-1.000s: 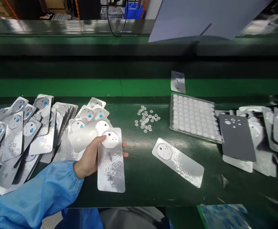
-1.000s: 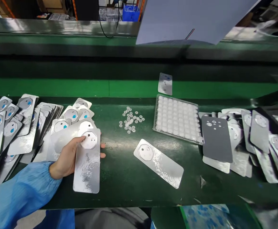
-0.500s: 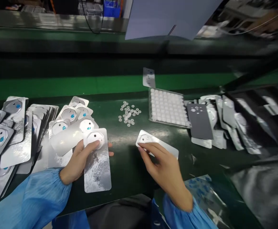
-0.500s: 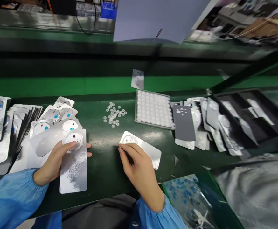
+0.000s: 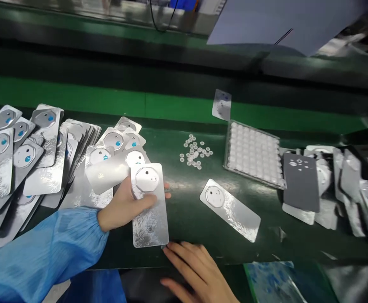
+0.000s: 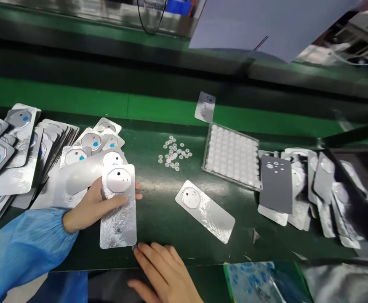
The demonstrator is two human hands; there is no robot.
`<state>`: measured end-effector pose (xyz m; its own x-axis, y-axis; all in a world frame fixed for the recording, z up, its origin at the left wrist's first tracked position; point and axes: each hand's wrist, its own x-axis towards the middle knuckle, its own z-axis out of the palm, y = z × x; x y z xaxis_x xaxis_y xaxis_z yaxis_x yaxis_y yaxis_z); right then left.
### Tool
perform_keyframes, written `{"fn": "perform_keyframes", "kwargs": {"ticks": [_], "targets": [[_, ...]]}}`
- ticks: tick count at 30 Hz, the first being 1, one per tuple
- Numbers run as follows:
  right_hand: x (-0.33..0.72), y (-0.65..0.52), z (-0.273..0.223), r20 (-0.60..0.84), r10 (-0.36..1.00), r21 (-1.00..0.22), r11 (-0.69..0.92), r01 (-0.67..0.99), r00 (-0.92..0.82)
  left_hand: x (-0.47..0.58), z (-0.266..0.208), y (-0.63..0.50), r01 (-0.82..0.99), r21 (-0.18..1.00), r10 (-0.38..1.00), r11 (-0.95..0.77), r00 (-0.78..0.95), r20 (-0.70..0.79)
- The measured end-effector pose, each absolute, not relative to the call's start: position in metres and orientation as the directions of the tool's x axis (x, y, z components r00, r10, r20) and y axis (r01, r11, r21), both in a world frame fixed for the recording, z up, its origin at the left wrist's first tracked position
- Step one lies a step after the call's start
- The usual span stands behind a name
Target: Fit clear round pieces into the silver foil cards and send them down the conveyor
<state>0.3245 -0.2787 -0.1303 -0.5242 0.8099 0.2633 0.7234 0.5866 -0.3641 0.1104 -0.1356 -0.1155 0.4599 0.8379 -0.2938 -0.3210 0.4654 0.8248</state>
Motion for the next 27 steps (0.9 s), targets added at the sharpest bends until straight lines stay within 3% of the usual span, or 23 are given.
{"fn": "perform_keyframes", "kwargs": {"ticks": [5,8,10,13,16,18,23,27], "targets": [[0.323,-0.305,-0.150,0.385,0.809,-0.474,0.587,0.656,-0.445,0.111,-0.115,-0.135,-0.229,0.887,0.845,0.401,0.468,-0.261],[0.318,-0.302,-0.149,0.380,0.845,-0.608,0.534,0.587,-0.375,0.112,-0.117,-0.136,-0.200,0.909,0.854,0.365,0.460,-0.242],[0.314,-0.293,-0.138,0.322,0.921,-0.765,0.389,0.512,-0.219,0.113,-0.119,-0.138,-0.160,0.947,0.879,0.280,0.439,-0.186],[0.311,-0.269,-0.118,0.012,0.997,-0.967,-0.008,0.257,0.074,0.113,-0.126,-0.144,-0.045,0.997,0.922,0.055,0.386,-0.033],[0.315,-0.241,-0.109,-0.339,0.936,-0.940,-0.334,-0.075,0.089,0.112,-0.134,-0.150,0.059,0.988,0.929,-0.145,0.350,0.116],[0.316,-0.227,-0.108,-0.442,0.897,-0.882,-0.433,-0.187,0.005,0.111,-0.136,-0.151,0.101,0.964,0.917,-0.245,0.345,0.197],[0.315,-0.210,-0.105,-0.474,0.877,-0.865,-0.480,-0.147,-0.077,0.110,-0.129,-0.151,0.181,0.856,0.813,-0.484,0.456,0.362],[0.314,-0.201,-0.097,-0.474,0.868,-0.871,-0.487,-0.066,-0.147,0.111,-0.125,-0.149,0.086,0.861,0.770,-0.502,0.499,0.399]]}}
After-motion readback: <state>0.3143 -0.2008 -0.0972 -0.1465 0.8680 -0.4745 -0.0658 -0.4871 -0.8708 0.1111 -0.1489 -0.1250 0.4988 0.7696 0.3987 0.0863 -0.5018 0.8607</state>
